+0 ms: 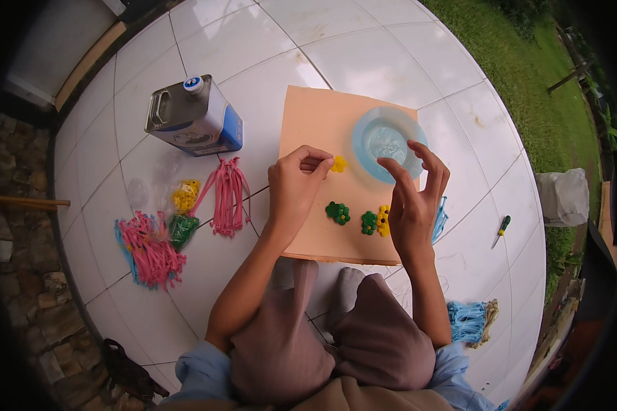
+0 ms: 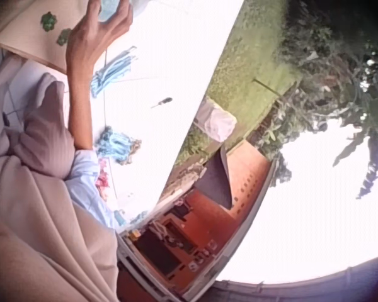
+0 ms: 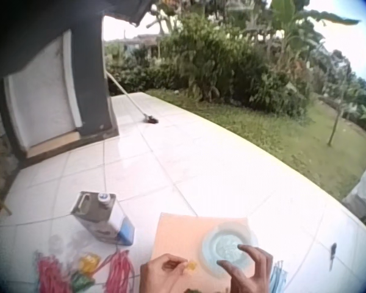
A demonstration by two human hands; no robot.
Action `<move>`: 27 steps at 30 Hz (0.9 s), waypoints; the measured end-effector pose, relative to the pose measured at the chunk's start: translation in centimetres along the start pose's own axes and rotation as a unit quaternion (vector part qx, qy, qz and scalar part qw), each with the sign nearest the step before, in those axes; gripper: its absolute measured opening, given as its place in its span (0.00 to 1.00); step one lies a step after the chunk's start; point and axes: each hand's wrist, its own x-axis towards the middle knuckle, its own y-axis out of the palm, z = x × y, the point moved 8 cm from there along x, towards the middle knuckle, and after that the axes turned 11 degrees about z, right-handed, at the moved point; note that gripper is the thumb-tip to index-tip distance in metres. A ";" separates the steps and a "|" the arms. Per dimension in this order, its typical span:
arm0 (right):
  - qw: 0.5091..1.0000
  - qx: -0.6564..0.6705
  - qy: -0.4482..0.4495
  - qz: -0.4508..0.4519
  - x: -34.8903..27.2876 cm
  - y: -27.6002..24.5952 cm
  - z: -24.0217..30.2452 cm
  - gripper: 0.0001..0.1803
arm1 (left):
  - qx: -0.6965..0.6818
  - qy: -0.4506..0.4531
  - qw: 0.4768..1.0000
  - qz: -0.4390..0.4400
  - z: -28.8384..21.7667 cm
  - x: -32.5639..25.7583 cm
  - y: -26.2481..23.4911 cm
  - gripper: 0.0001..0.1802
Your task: The person applies liquid from a bowl to pink straps, places them onto a box, and then applies small yellow and green flower-shaped components to a surface.
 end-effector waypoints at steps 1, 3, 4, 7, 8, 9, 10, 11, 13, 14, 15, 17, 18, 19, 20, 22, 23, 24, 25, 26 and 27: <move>1.000 0.014 0.025 0.006 0.1 0.1 -0.8 0.23 | 0.111 0.000 0.994 -0.015 0.0 0.1 -0.5 0.09; 0.999 0.027 0.030 0.010 -0.1 0.4 -1.1 0.24 | 0.222 -0.002 0.975 -0.029 0.0 -0.3 -1.1 0.10; 0.998 0.038 0.040 0.019 -0.2 0.6 -1.4 0.24 | 0.276 0.051 0.957 -0.071 -1.0 -0.9 -1.3 0.11; 0.997 0.048 0.050 0.026 -0.5 0.8 -2.0 0.23 | 0.293 0.098 0.951 -0.010 -2.1 -2.2 -0.6 0.13; 0.997 0.048 0.050 0.022 -0.7 0.8 -2.2 0.23 | 0.255 0.092 0.958 0.091 -1.8 -2.5 0.8 0.13; 0.997 0.049 0.053 0.022 -0.8 0.9 -2.5 0.23 | 0.256 0.091 0.958 0.094 -1.5 -2.8 1.0 0.13; 0.997 0.055 0.049 0.021 -0.7 0.9 -2.4 0.22 | 0.286 0.114 0.943 0.126 -1.7 -3.3 1.7 0.14; 0.997 0.061 0.044 0.021 -0.6 0.9 -2.3 0.22 | 0.316 0.136 0.926 0.159 -1.8 -3.7 2.3 0.14; 0.997 0.067 0.040 0.022 -0.6 0.8 -1.9 0.22 | 0.336 0.149 0.916 0.161 -2.2 -3.9 2.3 0.13; 0.997 0.069 0.037 0.025 -0.6 0.9 -1.7 0.21 | 0.333 0.118 0.919 0.174 -1.8 -3.7 2.2 0.12; 0.997 0.069 0.037 0.025 -0.6 0.8 -1.6 0.21 | 0.330 0.088 0.921 0.187 -1.5 -3.5 2.2 0.12; 0.997 0.074 0.017 0.030 -0.7 0.9 -1.1 0.22 | 0.247 0.036 0.953 0.170 -1.7 -3.2 1.6 0.12; 0.997 0.075 0.015 0.030 -0.8 0.9 -0.9 0.22 | 0.160 -0.016 0.975 0.155 -1.1 -2.9 1.3 0.12; 0.997 0.069 -0.006 0.033 -1.0 0.8 -0.2 0.24 | 0.160 -0.016 0.975 0.153 -1.2 -2.6 1.3 0.12; 0.997 0.063 -0.026 0.037 -1.1 0.8 0.4 0.25 | 0.065 -0.016 0.988 0.141 -1.2 -2.1 1.2 0.12; 0.997 0.057 -0.038 0.041 -1.0 1.0 1.0 0.26 | -0.104 0.013 0.985 0.134 -1.1 -1.4 1.5 0.13; 0.996 0.050 -0.049 0.046 -0.9 1.2 1.4 0.27 | -0.104 0.013 0.986 0.133 -0.8 -1.2 1.6 0.13; 0.997 0.038 -0.058 0.040 -1.0 1.3 1.5 0.28 | -0.105 0.033 0.986 0.125 -0.9 -1.1 1.5 0.12; 0.997 0.037 -0.057 0.040 -1.0 1.4 1.5 0.28 | -0.107 0.052 0.986 0.118 -1.2 -1.0 1.4 0.11; 0.997 0.028 -0.059 0.031 -1.0 1.3 1.7 0.28 | -0.107 0.052 0.986 0.118 -1.4 -1.0 1.5 0.11; 0.998 0.020 -0.060 0.022 -1.1 1.2 1.8 0.27 | -0.115 0.031 0.985 0.126 -1.5 -0.9 1.6 0.10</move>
